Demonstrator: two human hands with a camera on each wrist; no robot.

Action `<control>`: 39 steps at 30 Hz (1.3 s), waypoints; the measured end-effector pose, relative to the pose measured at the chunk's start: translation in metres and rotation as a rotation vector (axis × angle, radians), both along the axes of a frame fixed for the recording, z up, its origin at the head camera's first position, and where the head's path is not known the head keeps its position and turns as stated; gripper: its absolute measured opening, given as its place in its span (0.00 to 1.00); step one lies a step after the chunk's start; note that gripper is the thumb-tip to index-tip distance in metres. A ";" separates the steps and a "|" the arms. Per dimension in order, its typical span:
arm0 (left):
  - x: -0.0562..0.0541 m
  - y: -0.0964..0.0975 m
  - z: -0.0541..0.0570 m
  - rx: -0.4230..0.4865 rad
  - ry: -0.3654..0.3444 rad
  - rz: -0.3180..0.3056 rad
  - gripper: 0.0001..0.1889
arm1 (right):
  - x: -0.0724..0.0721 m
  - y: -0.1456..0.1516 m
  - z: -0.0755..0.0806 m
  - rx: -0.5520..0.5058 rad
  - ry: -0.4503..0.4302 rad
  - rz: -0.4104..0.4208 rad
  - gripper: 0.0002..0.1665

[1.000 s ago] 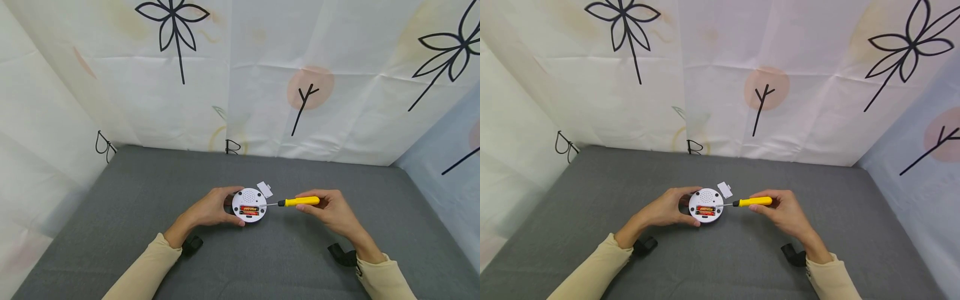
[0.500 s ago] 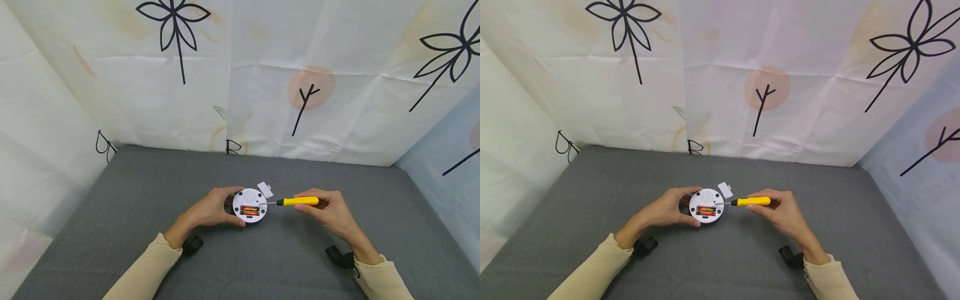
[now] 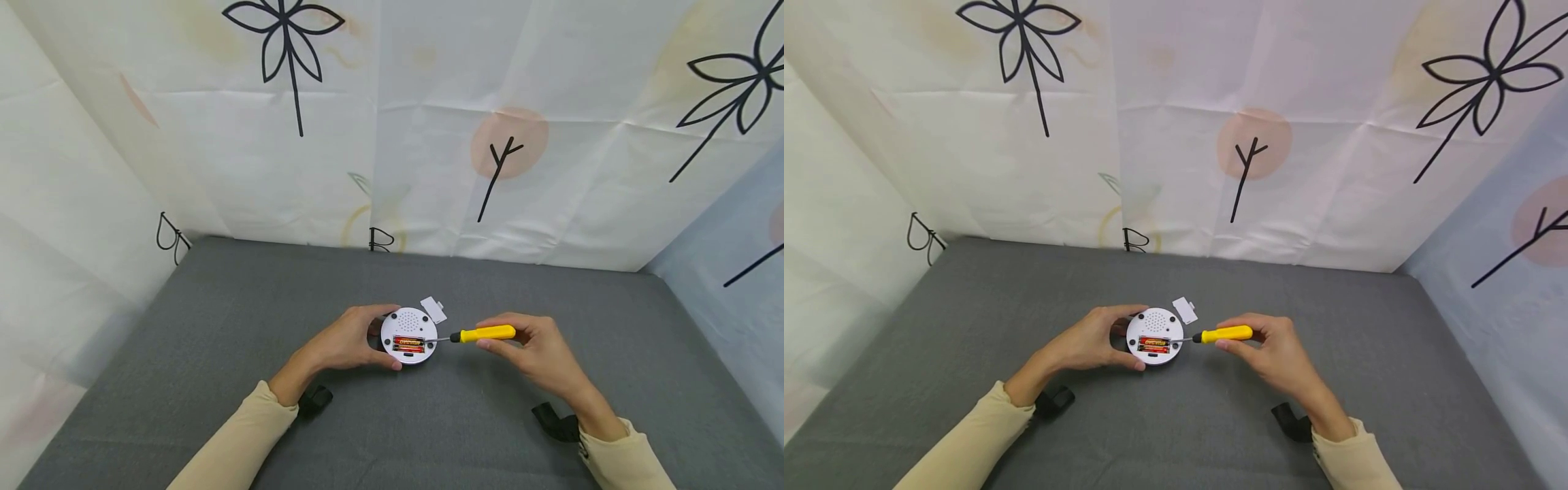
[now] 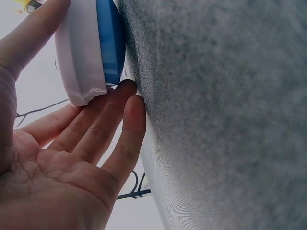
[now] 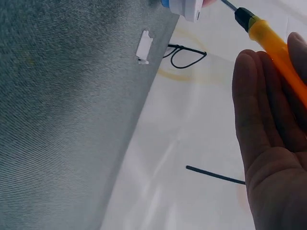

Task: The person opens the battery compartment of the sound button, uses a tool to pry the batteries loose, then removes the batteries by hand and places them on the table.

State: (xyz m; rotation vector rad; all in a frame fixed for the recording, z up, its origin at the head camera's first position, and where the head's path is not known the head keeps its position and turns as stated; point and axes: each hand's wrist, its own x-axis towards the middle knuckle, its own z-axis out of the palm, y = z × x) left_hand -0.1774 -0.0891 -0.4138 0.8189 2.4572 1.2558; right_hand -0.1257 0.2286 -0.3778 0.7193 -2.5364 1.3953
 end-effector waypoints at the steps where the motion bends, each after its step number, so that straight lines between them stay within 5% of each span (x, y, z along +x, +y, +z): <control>1: 0.000 0.000 0.001 0.001 0.002 0.001 0.48 | 0.001 -0.001 0.001 0.014 0.022 0.000 0.15; 12: 0.004 0.002 0.002 0.003 0.009 0.000 0.49 | 0.007 -0.006 0.008 0.150 0.130 -0.018 0.16; 30: 0.005 0.005 0.002 -0.009 0.039 0.001 0.48 | 0.013 -0.010 0.015 0.195 0.203 0.008 0.21; 39: 0.007 0.007 0.003 -0.003 0.077 -0.012 0.47 | 0.018 -0.014 0.020 0.220 0.171 0.013 0.19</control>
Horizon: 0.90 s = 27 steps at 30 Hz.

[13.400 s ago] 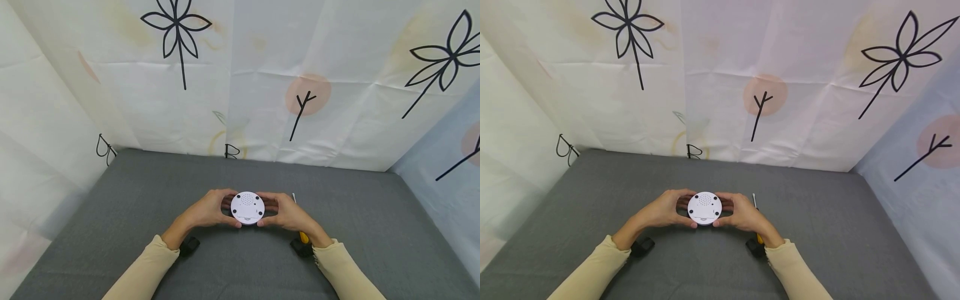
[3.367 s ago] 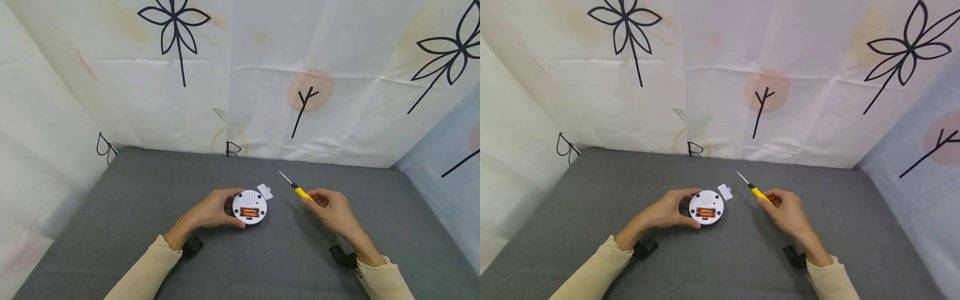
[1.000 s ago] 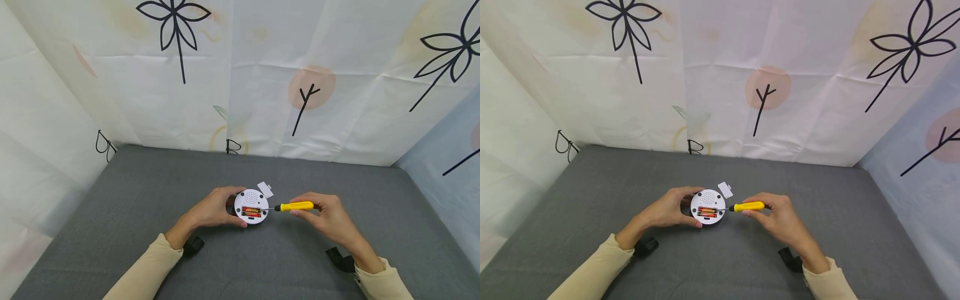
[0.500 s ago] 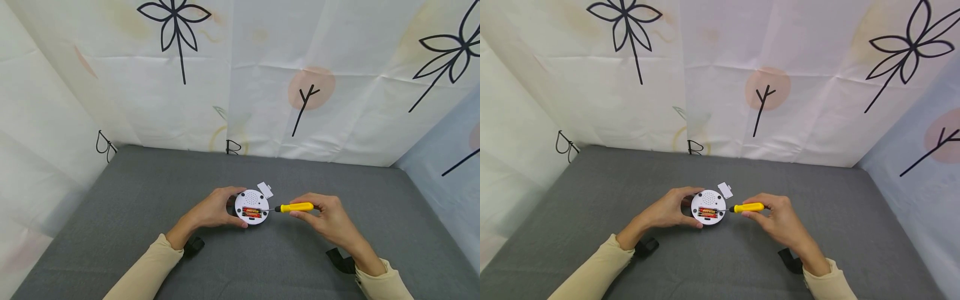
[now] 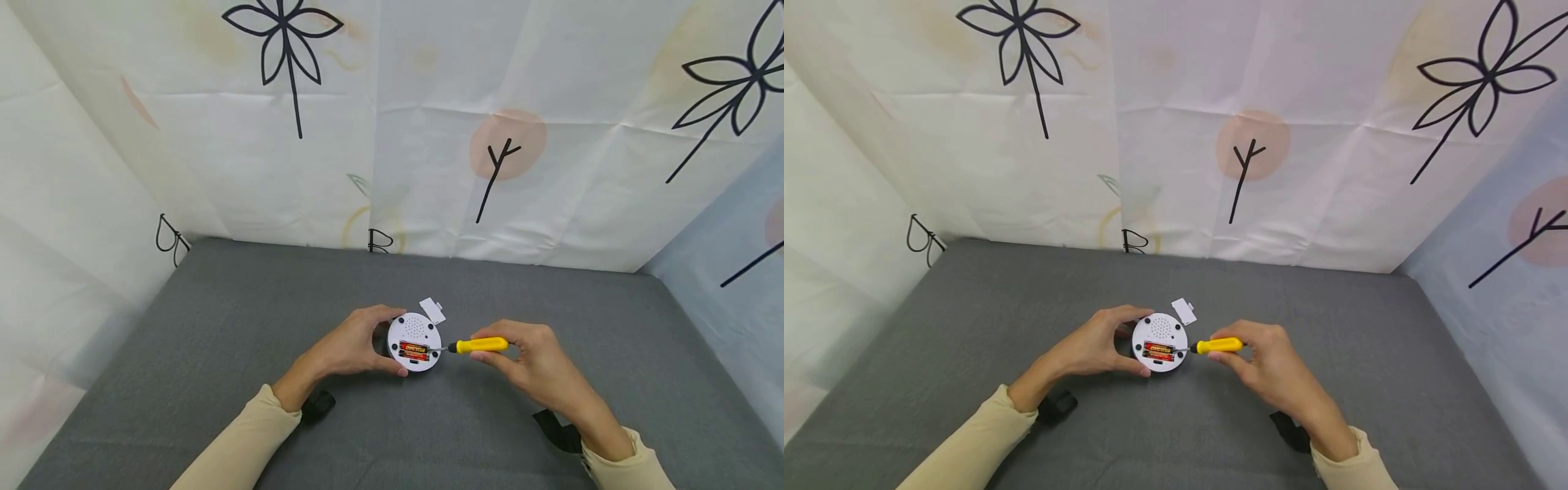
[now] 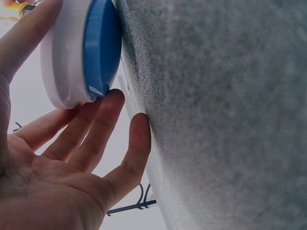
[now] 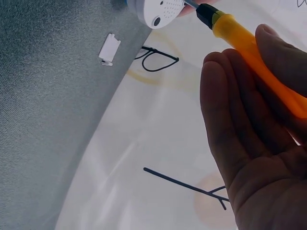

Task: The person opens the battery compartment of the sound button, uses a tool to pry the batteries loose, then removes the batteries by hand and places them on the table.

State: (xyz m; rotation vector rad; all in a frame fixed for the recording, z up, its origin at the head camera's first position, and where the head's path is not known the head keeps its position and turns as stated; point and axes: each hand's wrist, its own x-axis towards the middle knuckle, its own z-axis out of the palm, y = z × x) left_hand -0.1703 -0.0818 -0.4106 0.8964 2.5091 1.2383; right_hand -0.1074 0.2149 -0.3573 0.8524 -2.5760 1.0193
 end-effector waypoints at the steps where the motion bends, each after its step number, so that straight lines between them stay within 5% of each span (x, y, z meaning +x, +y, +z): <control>1: 0.000 0.000 0.000 0.003 0.007 -0.003 0.47 | 0.000 0.000 0.000 -0.002 -0.004 0.000 0.18; 8: 0.001 0.001 0.000 -0.008 0.028 0.003 0.47 | 0.003 -0.006 -0.001 -0.003 0.008 -0.028 0.17; 16: 0.001 0.001 0.000 -0.018 0.057 0.005 0.49 | 0.005 -0.010 -0.003 -0.010 0.084 0.035 0.18; 27: 0.001 0.002 0.001 -0.033 0.063 0.005 0.50 | 0.003 -0.014 -0.007 -0.035 0.054 -0.017 0.15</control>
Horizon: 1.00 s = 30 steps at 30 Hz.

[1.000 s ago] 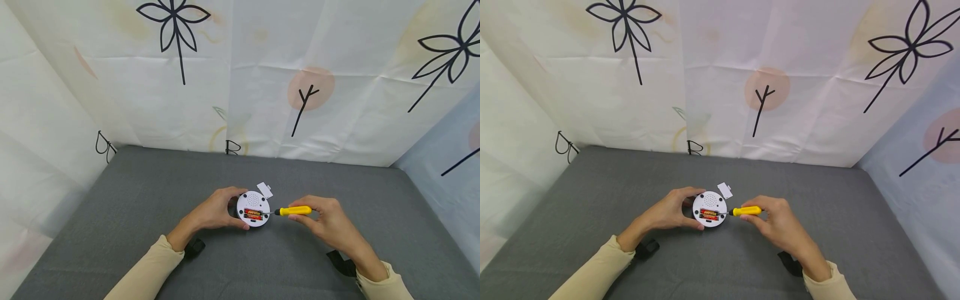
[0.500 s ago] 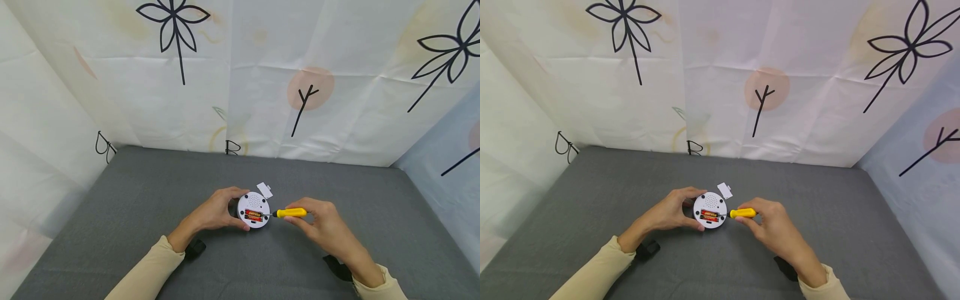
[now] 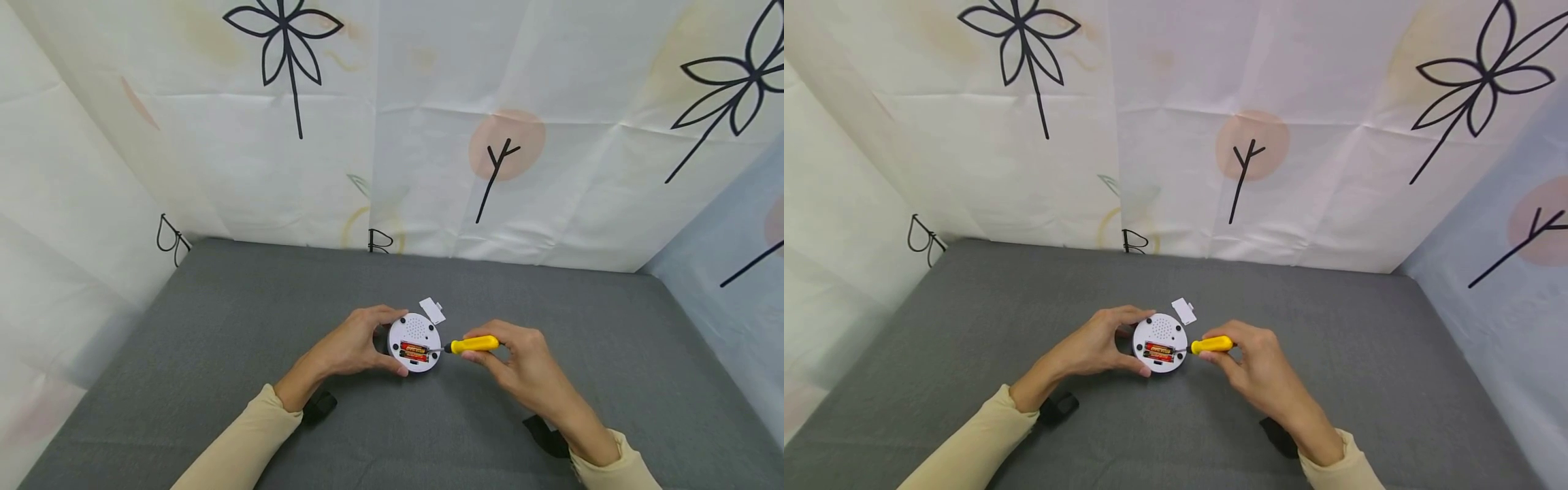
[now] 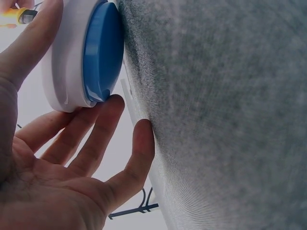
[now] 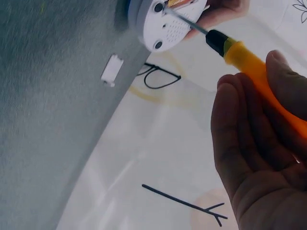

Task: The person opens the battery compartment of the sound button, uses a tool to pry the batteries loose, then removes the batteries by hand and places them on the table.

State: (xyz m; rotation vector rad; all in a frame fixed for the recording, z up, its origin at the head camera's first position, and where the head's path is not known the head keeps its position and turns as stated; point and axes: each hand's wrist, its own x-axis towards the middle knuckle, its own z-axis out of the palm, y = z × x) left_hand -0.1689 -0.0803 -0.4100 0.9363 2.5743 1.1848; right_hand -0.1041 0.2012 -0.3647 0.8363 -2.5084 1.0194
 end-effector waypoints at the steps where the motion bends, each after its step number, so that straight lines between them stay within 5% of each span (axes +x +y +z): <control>1: 0.000 0.000 0.000 -0.002 -0.001 0.000 0.50 | 0.000 0.000 0.000 0.000 0.003 0.003 0.15; 12: 0.000 0.002 0.000 0.008 0.014 0.004 0.49 | 0.006 -0.005 0.002 0.082 0.149 0.060 0.15; 20: 0.000 0.003 -0.002 0.016 0.012 0.025 0.49 | 0.011 -0.009 0.003 0.111 0.167 0.069 0.10; 23: -0.001 0.002 -0.001 0.031 -0.005 0.028 0.48 | 0.004 -0.002 0.001 0.052 0.112 0.079 0.08; 30: -0.004 -0.002 -0.002 0.048 -0.077 0.037 0.47 | -0.019 0.025 -0.015 -0.142 -0.218 0.048 0.13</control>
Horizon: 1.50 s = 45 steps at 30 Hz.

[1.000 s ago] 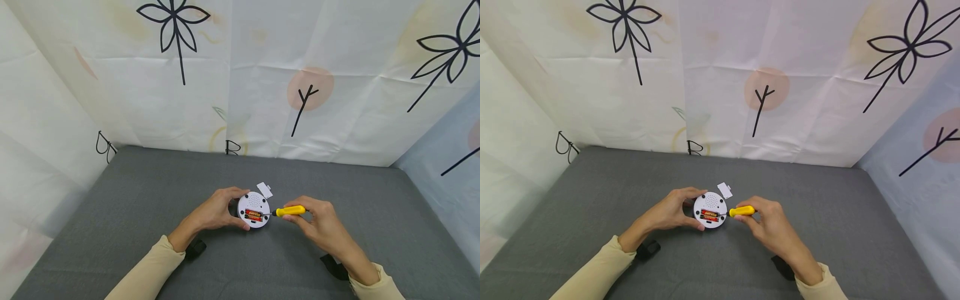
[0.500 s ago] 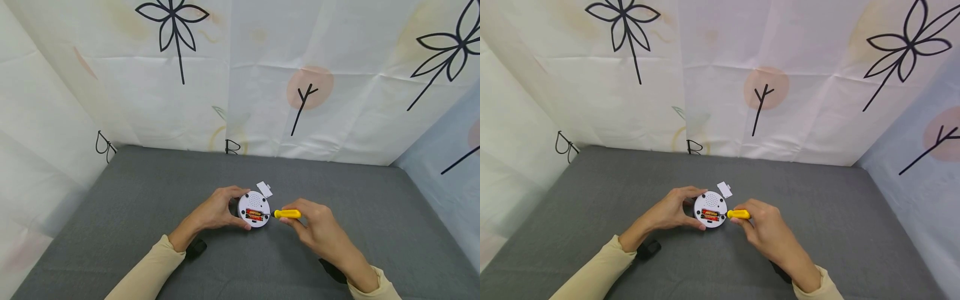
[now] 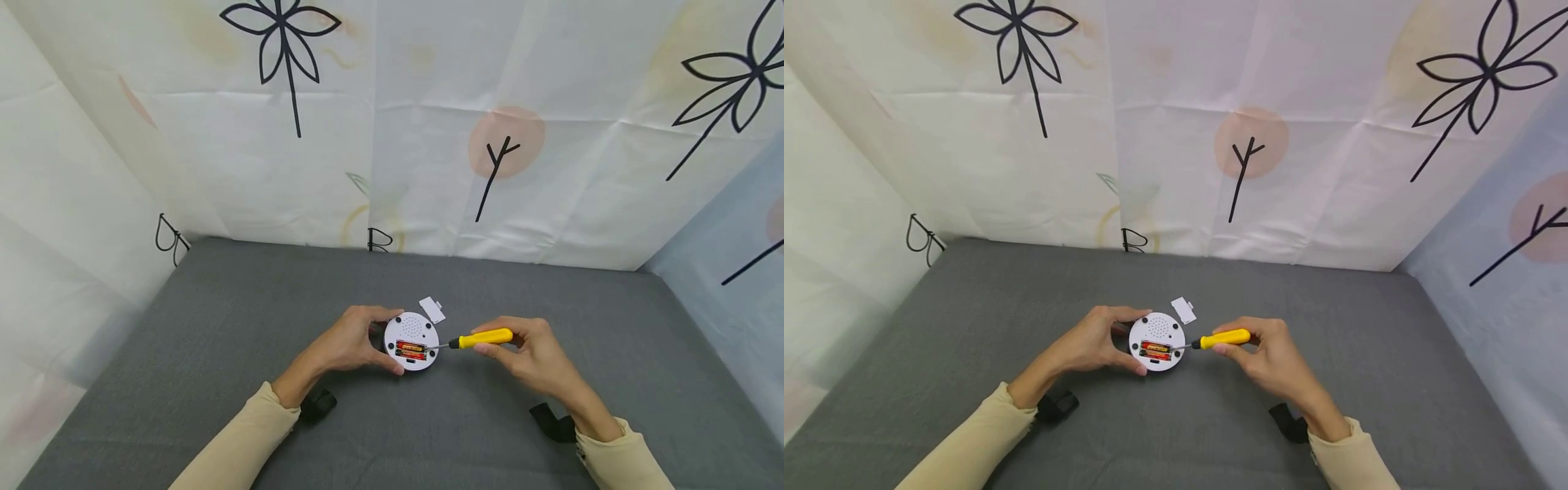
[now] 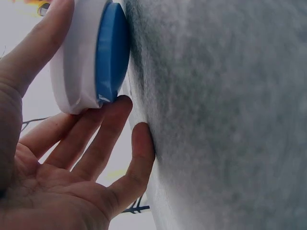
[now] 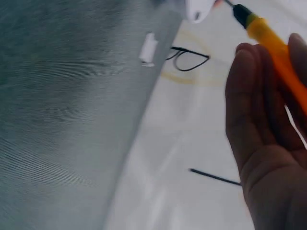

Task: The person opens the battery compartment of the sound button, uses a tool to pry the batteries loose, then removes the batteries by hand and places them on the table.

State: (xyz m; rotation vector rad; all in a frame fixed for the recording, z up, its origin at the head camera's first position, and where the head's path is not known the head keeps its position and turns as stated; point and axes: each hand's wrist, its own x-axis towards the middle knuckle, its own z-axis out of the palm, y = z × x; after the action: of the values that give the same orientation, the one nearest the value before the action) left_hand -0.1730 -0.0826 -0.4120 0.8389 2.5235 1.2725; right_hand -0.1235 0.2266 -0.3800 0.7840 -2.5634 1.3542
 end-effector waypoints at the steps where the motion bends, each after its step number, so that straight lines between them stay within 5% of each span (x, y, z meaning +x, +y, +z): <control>1: 0.000 -0.001 0.000 -0.002 -0.008 0.002 0.47 | -0.003 0.003 -0.003 -0.020 -0.034 0.005 0.13; 5: -0.002 -0.003 0.000 -0.004 -0.038 0.008 0.48 | -0.010 0.010 -0.012 -0.084 -0.092 0.028 0.13; 18: -0.008 -0.008 -0.002 0.046 -0.123 0.002 0.47 | -0.018 0.014 -0.031 -0.231 -0.058 0.114 0.15; 45: -0.009 -0.009 -0.003 0.090 -0.167 -0.001 0.47 | -0.021 0.018 -0.034 -0.382 -0.219 0.110 0.17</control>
State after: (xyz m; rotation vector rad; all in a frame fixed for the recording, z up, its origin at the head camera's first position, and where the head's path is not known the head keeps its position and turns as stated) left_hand -0.1818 -0.0914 -0.4150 0.7189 2.3515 1.4026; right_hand -0.1443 0.2450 -0.4135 0.7490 -2.3187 1.9839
